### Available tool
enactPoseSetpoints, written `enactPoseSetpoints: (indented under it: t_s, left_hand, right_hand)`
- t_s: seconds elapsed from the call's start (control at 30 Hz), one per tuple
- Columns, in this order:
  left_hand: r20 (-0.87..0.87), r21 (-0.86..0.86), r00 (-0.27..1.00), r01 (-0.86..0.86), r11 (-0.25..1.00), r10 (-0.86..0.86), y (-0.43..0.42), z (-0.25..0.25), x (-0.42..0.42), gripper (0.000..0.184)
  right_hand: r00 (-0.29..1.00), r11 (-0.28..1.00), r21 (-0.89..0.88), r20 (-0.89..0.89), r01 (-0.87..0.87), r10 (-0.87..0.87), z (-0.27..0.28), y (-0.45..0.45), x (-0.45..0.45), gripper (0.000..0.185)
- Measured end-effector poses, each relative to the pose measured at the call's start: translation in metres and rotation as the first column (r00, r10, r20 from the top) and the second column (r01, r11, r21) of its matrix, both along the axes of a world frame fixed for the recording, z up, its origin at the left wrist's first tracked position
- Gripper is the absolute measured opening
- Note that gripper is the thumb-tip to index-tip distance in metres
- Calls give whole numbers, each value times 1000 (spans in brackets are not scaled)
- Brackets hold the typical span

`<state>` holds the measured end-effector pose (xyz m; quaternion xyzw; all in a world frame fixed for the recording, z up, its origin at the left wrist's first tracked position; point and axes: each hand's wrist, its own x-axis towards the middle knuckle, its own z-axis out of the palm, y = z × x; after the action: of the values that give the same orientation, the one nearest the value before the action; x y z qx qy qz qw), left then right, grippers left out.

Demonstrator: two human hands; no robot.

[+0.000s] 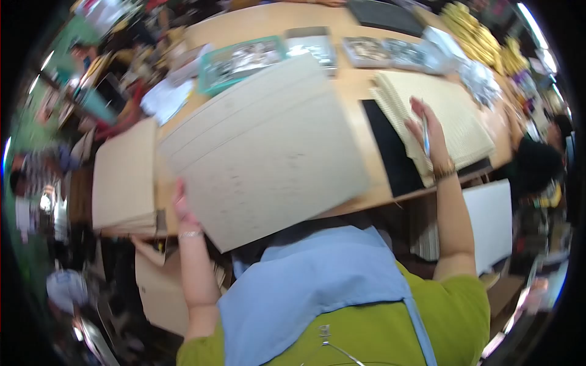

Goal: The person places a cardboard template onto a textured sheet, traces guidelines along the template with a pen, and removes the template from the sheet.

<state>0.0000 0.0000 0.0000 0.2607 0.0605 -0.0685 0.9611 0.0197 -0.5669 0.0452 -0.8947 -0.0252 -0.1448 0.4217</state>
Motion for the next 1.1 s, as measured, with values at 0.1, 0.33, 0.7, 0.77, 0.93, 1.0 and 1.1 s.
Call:
enactPoseSetpoints:
  t_s: [0.1, 0.33, 0.7, 0.77, 0.93, 1.0, 1.1]
  left_hand:
    - [0, -177, 980, 196, 965, -199, -5, -49, 8, 52]
    - [261, 933, 965, -257, -251, -18, 48, 12, 40, 63]
    - [-86, 462, 935, 344, -818, 345, 116, 45, 36, 50]
    - [-66, 513, 942, 314, -799, 328, 129, 42, 36, 45]
    - [-95, 992, 991, 102, 75, -91, 73, 68, 12, 50]
    - [-26, 995, 978, 44, 86, -206, 52, 62, 10, 52]
    - [1, 834, 959, -157, -529, -282, 43, 23, 18, 63]
  right_hand:
    - [961, 839, 529, -142, -128, 237, 31, 86, -33, 58]
    - [923, 720, 694, -270, -12, 275, -10, 130, -41, 33]
    - [950, 738, 675, -221, -14, 220, -9, 121, -43, 28]
    - [957, 753, 657, -194, -35, 214, -10, 112, -40, 26]
    - [966, 917, 303, -52, 258, -255, 26, 48, -39, 27]
    - [885, 768, 591, 187, 246, -427, 32, 7, -34, 29]
    - [806, 753, 618, 315, 226, -501, 72, -15, -37, 29]
